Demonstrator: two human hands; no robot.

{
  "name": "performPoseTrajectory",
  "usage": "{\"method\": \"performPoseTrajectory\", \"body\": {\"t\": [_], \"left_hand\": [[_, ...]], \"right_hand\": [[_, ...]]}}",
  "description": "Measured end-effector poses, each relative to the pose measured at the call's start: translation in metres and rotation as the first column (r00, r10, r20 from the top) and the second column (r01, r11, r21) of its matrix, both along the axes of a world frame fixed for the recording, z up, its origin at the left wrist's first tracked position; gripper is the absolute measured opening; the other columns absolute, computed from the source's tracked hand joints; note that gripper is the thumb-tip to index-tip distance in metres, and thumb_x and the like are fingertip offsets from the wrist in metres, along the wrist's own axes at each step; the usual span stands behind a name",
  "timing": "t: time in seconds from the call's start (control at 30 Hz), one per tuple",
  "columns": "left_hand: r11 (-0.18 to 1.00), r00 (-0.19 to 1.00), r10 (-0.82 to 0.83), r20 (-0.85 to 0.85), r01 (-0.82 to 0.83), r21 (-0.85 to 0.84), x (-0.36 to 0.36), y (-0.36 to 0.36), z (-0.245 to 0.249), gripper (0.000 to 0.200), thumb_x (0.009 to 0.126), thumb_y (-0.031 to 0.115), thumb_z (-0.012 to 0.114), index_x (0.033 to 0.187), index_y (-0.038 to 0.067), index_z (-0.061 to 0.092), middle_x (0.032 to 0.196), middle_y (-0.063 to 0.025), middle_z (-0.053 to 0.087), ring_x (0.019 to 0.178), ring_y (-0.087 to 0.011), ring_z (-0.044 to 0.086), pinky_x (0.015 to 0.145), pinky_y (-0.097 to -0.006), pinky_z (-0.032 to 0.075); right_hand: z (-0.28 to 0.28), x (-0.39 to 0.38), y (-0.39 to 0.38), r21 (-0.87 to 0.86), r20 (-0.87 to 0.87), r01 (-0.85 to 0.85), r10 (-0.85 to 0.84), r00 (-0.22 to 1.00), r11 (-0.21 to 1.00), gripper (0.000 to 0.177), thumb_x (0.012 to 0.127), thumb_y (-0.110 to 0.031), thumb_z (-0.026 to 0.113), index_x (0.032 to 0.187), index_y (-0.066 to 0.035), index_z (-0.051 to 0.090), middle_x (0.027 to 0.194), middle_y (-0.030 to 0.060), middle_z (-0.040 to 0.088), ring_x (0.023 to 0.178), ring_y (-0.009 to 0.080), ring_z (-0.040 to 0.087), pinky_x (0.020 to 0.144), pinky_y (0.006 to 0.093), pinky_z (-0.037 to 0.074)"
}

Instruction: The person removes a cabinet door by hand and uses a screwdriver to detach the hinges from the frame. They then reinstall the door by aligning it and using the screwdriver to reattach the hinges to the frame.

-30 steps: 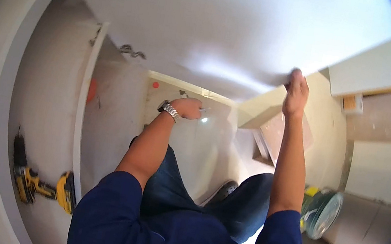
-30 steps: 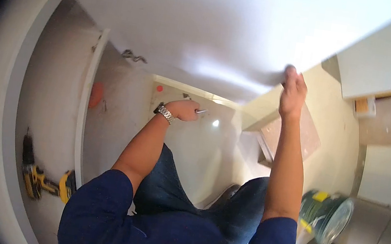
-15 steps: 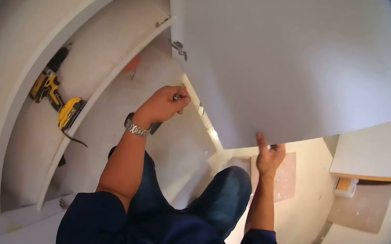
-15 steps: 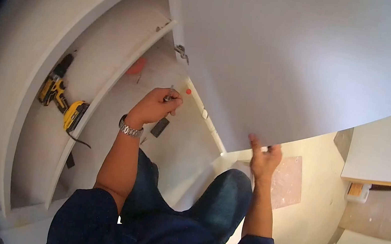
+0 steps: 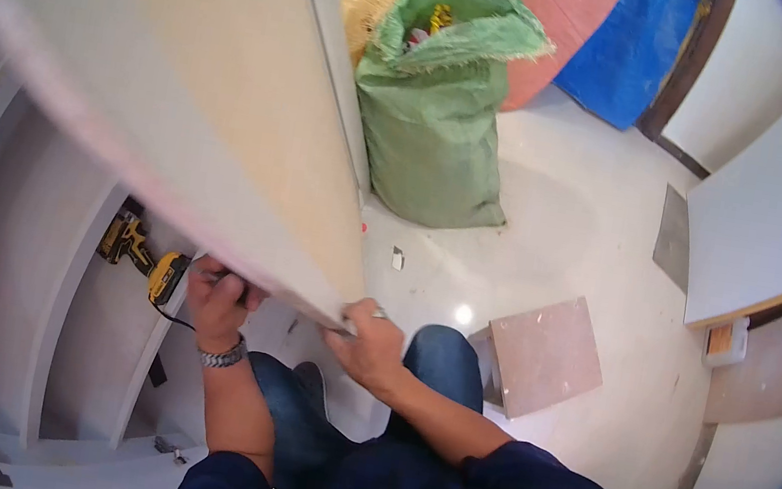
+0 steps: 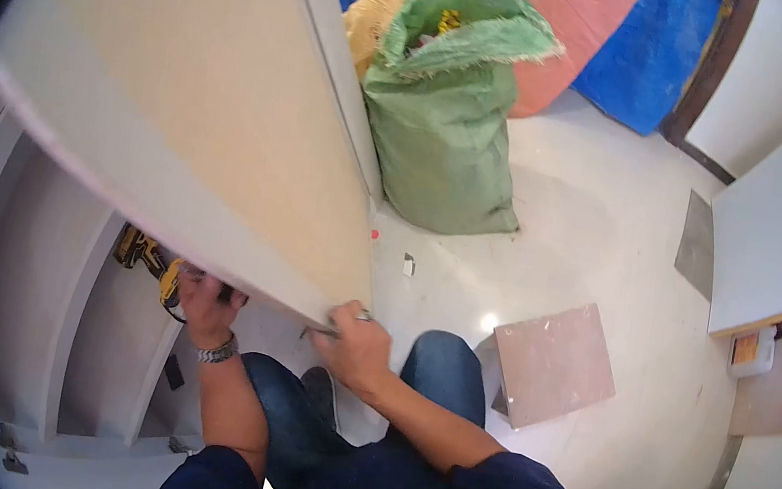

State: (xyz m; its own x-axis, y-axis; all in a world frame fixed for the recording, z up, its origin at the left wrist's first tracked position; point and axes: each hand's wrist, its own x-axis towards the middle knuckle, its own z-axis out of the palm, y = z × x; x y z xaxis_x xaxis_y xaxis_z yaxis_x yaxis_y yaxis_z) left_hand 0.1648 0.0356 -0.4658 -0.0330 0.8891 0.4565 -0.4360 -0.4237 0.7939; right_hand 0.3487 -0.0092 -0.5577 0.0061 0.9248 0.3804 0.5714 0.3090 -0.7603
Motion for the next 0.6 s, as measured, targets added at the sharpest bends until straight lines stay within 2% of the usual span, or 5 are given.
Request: {"method": "performPoseTrajectory", "body": {"t": [0.2,0.3,0.43,0.5,0.6], "left_hand": [[0.958,0.921,0.285,-0.264,-0.265,0.108,-0.027,-0.016,0.008,0.057,0.062,0.042,0.087,0.091,0.001,0.059,0.068,-0.0032,0.060,0.055,-0.0112,0.056,0.049,-0.0208,0.042],[0.892,0.787,0.452,-0.420,-0.414,0.184,-0.027,-0.024,0.013,0.048,0.065,0.026,0.088,0.094,0.001,0.059,0.080,-0.0032,0.063,0.069,-0.0112,0.058,0.064,-0.0250,0.047],[0.785,0.518,0.594,-0.615,-0.538,0.305,0.010,-0.034,0.032,0.038,0.069,0.009,0.082,0.099,-0.001,0.060,0.091,-0.0048,0.063,0.080,-0.0123,0.059,0.074,-0.0294,0.049],[0.761,0.473,0.618,-0.628,-0.561,0.326,0.012,-0.034,0.034,0.034,0.071,0.008,0.079,0.098,-0.002,0.060,0.091,-0.0049,0.063,0.079,-0.0123,0.059,0.073,-0.0284,0.049],[0.704,0.411,0.659,-0.630,-0.630,0.327,0.005,-0.034,0.041,0.030,0.073,0.006,0.077,0.097,-0.002,0.061,0.087,-0.0039,0.064,0.077,-0.0115,0.059,0.071,-0.0267,0.048]], "right_hand": [[0.000,-0.001,0.002,-0.037,-0.115,-0.446,0.439,0.891,0.894,0.034,0.082,-0.027,0.069,0.105,-0.004,0.061,0.115,0.0140,0.059,0.099,0.0319,0.061,0.079,0.0375,0.052],[-0.036,0.033,0.025,-0.084,-0.104,-0.551,0.543,0.833,0.830,0.037,0.083,-0.028,0.068,0.110,-0.003,0.060,0.122,0.0139,0.059,0.105,0.0324,0.060,0.085,0.0372,0.050],[-0.113,0.120,0.054,-0.245,0.082,-0.178,0.204,0.976,0.953,0.033,0.083,-0.027,0.068,0.104,-0.002,0.064,0.115,0.0155,0.063,0.108,0.0332,0.058,0.093,0.0392,0.046],[-0.141,0.172,0.055,-0.205,0.326,0.018,0.051,0.944,0.979,0.032,0.082,-0.028,0.068,0.099,-0.001,0.066,0.110,0.0165,0.064,0.101,0.0324,0.061,0.090,0.0416,0.047],[-0.163,0.219,0.049,-0.294,0.426,0.120,0.018,0.904,0.948,0.033,0.084,-0.033,0.066,0.097,-0.002,0.068,0.103,0.0157,0.066,0.095,0.0315,0.062,0.088,0.0413,0.047]]}}
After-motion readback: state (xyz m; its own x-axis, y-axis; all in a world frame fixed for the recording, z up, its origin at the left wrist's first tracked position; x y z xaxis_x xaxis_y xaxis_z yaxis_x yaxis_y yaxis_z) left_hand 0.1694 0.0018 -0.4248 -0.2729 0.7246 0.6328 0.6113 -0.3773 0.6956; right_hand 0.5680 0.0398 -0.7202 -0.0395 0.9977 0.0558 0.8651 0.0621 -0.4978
